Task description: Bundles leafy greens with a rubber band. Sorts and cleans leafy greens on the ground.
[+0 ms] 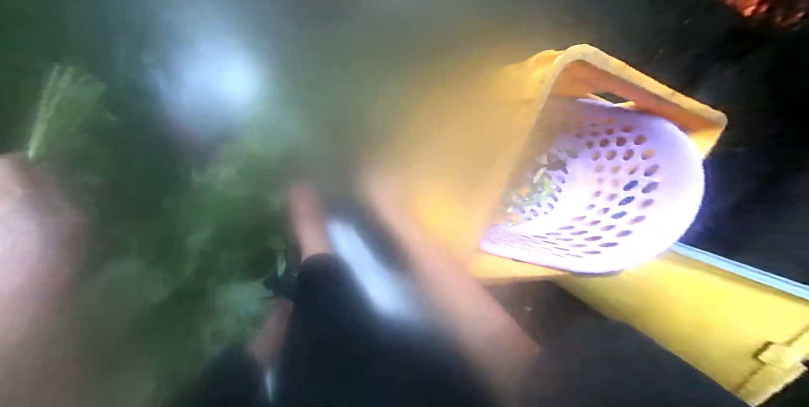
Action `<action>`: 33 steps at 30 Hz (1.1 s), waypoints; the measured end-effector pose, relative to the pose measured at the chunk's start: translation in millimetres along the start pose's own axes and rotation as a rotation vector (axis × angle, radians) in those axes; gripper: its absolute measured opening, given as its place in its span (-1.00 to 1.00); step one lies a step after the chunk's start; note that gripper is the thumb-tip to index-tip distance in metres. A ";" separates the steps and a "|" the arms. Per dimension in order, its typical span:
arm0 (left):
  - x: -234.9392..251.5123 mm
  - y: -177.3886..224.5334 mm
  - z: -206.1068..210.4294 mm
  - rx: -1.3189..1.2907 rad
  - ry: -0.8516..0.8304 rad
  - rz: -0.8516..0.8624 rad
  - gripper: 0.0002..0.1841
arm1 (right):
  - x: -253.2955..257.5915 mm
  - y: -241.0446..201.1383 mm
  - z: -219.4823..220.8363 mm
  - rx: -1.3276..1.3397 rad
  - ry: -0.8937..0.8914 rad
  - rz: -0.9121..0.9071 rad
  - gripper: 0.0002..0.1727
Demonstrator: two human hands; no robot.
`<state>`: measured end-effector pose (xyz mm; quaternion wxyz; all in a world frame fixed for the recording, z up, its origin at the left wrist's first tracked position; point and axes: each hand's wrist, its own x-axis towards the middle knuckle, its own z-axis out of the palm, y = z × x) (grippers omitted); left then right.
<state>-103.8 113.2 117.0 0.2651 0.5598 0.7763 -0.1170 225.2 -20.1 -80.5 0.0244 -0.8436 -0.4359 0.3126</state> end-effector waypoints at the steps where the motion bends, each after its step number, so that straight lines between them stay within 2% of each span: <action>1: 12.8 -15.5 14.6 0.045 -0.013 0.072 -0.46 | 2.0 -0.6 9.4 -0.045 -0.008 0.010 -0.60; 3: 21.9 -16.9 34.6 0.028 -0.033 0.180 -0.53 | 12.5 -4.5 18.9 -0.111 -0.106 0.089 -0.41; 6: 30.4 -10.0 64.8 -0.184 -0.229 0.218 -0.56 | 26.1 -9.8 26.6 -0.149 -0.082 0.147 -0.25; 8: 50.1 -14.8 86.7 -0.383 -0.352 0.276 -0.54 | 33.1 -14.9 34.1 -0.124 -0.039 0.155 -0.23; 11: 78.5 -1.7 105.7 -0.587 -0.475 0.335 -0.49 | 29.3 -39.2 25.8 -0.090 -0.131 0.178 -0.36; 14: 95.8 13.8 111.7 -0.374 -0.408 0.381 -0.47 | 11.3 -33.0 23.3 -0.161 -0.169 0.073 -0.48; 16: 106.0 19.8 122.8 -0.189 -0.276 0.472 -0.49 | -6.2 -17.5 11.9 -0.160 -0.164 0.011 -0.51; 19: 118.1 34.7 136.2 -0.005 -0.125 0.619 -0.52 | -31.2 -0.5 -18.8 -0.015 -0.090 -0.052 -0.51; 22: 116.6 47.5 145.8 0.032 -0.053 0.738 -0.56 | -39.2 -8.8 -44.6 0.184 -0.012 -0.132 -0.46; 25: 99.6 50.3 149.3 0.072 -0.038 0.882 -0.62 | -16.1 -35.2 -47.2 0.283 -0.046 -0.150 -0.52; 28: 77.1 41.3 153.9 0.129 -0.052 1.012 -0.67 | 23.3 -60.8 -35.4 0.531 -0.236 0.041 -0.30; 30: 64.0 38.2 155.1 0.182 -0.088 1.052 -0.70 | 42.3 -78.2 -26.0 0.676 -0.349 0.104 -0.14; 31: 60.4 36.9 156.8 0.203 -0.103 1.058 -0.70 | 48.3 -85.4 -18.4 0.699 -0.353 0.074 -0.18; 33: 61.4 34.9 163.3 0.226 -0.114 1.056 -0.69 | 52.1 -94.5 -7.0 0.700 -0.348 -0.027 -0.38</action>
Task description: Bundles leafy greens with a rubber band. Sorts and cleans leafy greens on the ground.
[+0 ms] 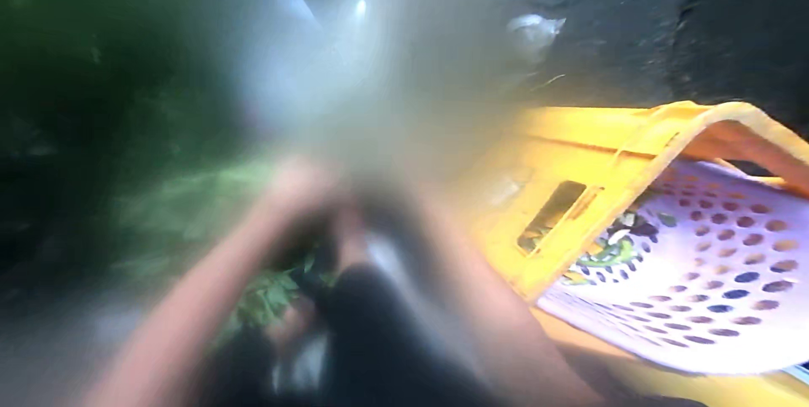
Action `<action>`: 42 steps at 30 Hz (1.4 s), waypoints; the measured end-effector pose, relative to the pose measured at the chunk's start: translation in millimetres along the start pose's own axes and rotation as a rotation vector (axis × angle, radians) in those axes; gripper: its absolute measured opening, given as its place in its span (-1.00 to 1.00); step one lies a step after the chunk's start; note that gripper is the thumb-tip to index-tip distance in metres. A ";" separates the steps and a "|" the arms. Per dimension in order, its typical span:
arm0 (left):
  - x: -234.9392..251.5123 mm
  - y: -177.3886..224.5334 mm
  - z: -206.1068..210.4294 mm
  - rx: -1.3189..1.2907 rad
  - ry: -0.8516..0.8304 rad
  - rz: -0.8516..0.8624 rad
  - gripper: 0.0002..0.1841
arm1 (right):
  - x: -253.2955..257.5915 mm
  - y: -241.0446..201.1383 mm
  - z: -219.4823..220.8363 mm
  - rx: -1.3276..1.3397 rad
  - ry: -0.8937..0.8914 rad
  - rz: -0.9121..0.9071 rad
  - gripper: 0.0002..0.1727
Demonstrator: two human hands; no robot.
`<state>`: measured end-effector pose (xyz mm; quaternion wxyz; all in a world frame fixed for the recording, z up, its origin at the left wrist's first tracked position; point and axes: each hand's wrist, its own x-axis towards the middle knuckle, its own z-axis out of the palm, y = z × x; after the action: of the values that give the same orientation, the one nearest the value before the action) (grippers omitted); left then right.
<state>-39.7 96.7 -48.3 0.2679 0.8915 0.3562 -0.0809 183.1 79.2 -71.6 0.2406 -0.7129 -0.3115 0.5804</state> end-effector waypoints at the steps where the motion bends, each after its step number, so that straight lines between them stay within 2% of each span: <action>1: 1.8 -2.7 3.4 -0.003 -0.015 -0.008 -0.70 | 1.3 0.3 4.0 -0.027 0.002 -0.039 -0.50; 3: 7.6 -5.3 7.7 -0.020 -0.014 -0.002 -0.68 | 1.9 1.6 6.9 -0.106 0.022 -0.094 -0.63; 5: 17.1 4.1 4.6 -0.062 -0.038 -0.043 -0.66 | 5.5 0.3 5.5 -0.171 0.051 -0.125 -0.65; 7: 25.9 21.6 1.5 -0.078 -0.024 -0.104 -0.52 | 11.2 -3.2 6.3 -0.209 0.086 -0.172 -0.64; 10: 37.2 28.8 14.2 -0.059 0.137 -0.166 -0.55 | 22.7 -13.3 6.7 -0.212 0.111 -0.240 -0.67; 12: 40.8 22.2 1.1 -0.110 0.163 -0.217 -0.63 | 28.9 -17.8 4.2 -0.225 0.165 -0.271 -0.64; 14: 47.5 3.3 -9.1 -0.123 0.159 -0.297 -0.66 | 31.1 -18.8 -3.7 -0.358 0.254 -0.341 -0.58; 16: 60.2 -22.6 -4.5 -0.068 0.172 -0.351 -0.64 | 24.1 -13.7 -7.2 -0.559 0.380 -0.408 -0.59; 18: 77.3 -43.6 -0.3 -0.055 0.102 -0.396 -0.59 | 15.1 -4.5 -3.0 -0.697 0.441 -0.425 -0.58; 20: 93.8 -53.4 1.0 -0.106 -0.079 -0.450 -0.56 | 0.7 6.2 3.6 -0.760 0.322 -0.316 -0.50; 22: 102.5 -56.6 12.0 -0.107 -0.152 -0.454 -0.54 | 5.9 17.4 19.9 -0.806 0.298 -0.311 -0.51; 24: 105.9 -61.5 26.3 -0.070 -0.118 -0.438 -0.55 | 28.2 30.8 40.5 -0.892 0.363 -0.321 -0.59; 27: 105.0 -56.5 14.3 -0.081 -0.193 -0.460 -0.56 | 38.9 52.2 56.5 -0.947 0.367 -0.346 -0.60; 30: 105.9 -56.5 16.3 -0.085 -0.185 -0.469 -0.54 | 34.6 49.8 57.9 -0.974 0.351 -0.307 -0.56; 34: 109.3 -56.1 16.9 -0.053 -0.199 -0.466 -0.60 | 26.1 43.1 54.8 -1.019 0.350 -0.319 -0.59; 37: 106.9 -59.6 24.4 -0.049 -0.164 -0.447 -0.63 | 20.9 39.7 59.6 -1.084 0.293 -0.245 -0.63; 42: 106.5 -61.6 32.2 -0.055 -0.128 -0.432 -0.68 | 23.8 33.5 66.3 -1.161 0.146 -0.059 -0.55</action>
<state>-2.0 179.6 -136.9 0.2905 0.7800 0.5231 -0.1832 127.0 72.1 -125.3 -0.1526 -0.7573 -0.5807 0.2570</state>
